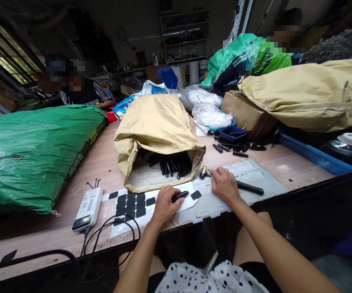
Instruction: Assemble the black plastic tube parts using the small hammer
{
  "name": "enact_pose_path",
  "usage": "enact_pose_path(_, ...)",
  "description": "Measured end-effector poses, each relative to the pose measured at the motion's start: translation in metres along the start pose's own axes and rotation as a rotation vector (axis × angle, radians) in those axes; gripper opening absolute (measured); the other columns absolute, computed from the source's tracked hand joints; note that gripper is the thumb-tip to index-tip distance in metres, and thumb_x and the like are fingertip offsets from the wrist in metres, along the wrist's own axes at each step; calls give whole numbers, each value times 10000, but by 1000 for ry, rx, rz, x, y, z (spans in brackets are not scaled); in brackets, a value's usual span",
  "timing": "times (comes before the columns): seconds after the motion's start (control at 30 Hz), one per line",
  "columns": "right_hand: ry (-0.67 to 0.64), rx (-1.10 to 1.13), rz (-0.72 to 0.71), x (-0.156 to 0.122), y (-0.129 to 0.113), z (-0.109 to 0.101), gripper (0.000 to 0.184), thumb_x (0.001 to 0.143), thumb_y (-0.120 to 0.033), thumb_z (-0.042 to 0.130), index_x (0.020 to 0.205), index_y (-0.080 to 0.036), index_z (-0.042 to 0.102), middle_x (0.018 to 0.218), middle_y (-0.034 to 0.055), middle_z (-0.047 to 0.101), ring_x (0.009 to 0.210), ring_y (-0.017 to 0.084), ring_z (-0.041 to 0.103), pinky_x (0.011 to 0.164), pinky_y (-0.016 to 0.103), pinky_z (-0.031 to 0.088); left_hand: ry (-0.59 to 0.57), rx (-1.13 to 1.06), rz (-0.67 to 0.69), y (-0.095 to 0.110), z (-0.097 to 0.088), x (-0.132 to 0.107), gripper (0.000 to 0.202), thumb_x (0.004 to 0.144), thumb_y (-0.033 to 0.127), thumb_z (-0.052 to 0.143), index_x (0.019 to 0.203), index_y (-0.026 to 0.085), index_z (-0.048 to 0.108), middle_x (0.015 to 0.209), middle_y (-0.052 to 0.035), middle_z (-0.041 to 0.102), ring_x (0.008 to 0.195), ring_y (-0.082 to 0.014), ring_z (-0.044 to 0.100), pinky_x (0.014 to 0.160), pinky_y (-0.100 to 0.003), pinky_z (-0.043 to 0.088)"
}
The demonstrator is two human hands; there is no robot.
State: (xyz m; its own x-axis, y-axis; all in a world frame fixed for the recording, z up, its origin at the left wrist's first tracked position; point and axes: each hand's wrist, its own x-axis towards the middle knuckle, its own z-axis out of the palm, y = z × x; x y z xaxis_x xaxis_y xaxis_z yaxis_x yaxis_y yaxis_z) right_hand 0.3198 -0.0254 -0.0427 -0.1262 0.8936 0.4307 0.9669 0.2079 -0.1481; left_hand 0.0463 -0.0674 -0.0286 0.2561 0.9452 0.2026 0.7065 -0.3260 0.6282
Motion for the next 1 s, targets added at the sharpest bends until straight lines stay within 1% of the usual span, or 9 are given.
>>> enact_pose_path(0.23, 15, 16, -19, -1, 5, 3, 262, 931, -213, 527, 1146, -209, 678, 963, 71, 616, 924, 225, 486, 788, 331, 306, 40, -36, -6, -6, 3, -1, 156, 814, 271, 744, 957, 225, 704, 924, -29, 669, 925, -226, 573, 838, -353, 442)
enact_pose_path(0.37, 40, -8, -42, -5, 4, -4, 298, 963, -190, 482, 1165, -219, 699, 930, 70, 624, 875, 215, 518, 755, 331, 327, 34, -63, -40, -5, 2, 1, 143, 795, 262, 752, 927, 229, 710, 922, -21, 675, 931, -222, 580, 844, -349, 440)
enact_pose_path(0.47, 157, 55, 37, -14, -8, -15, 342, 994, -201, 439, 1239, -206, 677, 969, 79, 648, 866, 209, 564, 762, 325, 385, 20, -90, -57, -4, 1, 2, 138, 786, 253, 758, 918, 232, 724, 931, -22, 691, 959, -226, 584, 862, -354, 439)
enact_pose_path(0.53, 202, 195, 63, -22, -23, -23, 361, 1004, -209, 426, 1290, -204, 646, 1039, 86, 667, 925, 208, 606, 800, 312, 437, 13, -98, -63, -4, 1, 2, 142, 780, 253, 766, 916, 236, 733, 936, -22, 697, 972, -228, 583, 869, -354, 437)
enact_pose_path(0.63, 122, 440, -19, -32, -50, -31, 375, 1012, -219, 407, 1325, -232, 615, 1094, 80, 681, 992, 200, 647, 843, 289, 495, 21, -98, -70, -5, 3, 3, 148, 779, 266, 777, 920, 238, 743, 928, -21, 696, 972, -227, 580, 875, -356, 434)
enact_pose_path(0.7, 42, 509, -80, -37, -67, -34, 372, 1013, -221, 408, 1322, -246, 614, 1079, 67, 688, 967, 189, 660, 829, 276, 516, 32, -97, -71, -6, 4, 3, 152, 776, 270, 786, 919, 237, 747, 910, -19, 691, 961, -224, 576, 874, -355, 433)
enact_pose_path(0.83, -22, 471, -133, -42, -88, -36, 384, 999, -180, 426, 1320, -249, 626, 1007, 49, 686, 901, 170, 659, 794, 257, 519, 38, -92, -80, -6, 6, 4, 127, 766, 263, 801, 873, 234, 740, 888, -14, 674, 933, -216, 568, 855, -345, 428)
enact_pose_path(0.93, -23, 419, -158, -43, -95, -36, 431, 972, -129, 431, 1338, -250, 622, 979, 51, 679, 877, 164, 650, 776, 247, 507, 44, -81, -83, -7, 7, 4, 100, 774, 265, 799, 831, 229, 726, 870, -11, 655, 914, -210, 559, 836, -338, 421)
enact_pose_path(1.0, -62, 373, -179, -43, -97, -37, 443, 952, -102, 439, 1312, -263, 641, 944, 39, 672, 840, 153, 641, 741, 230, 489, 49, -77, -87, -7, 7, 4, 92, 776, 261, 798, 819, 228, 724, 844, -8, 639, 896, -207, 552, 815, -330, 416)
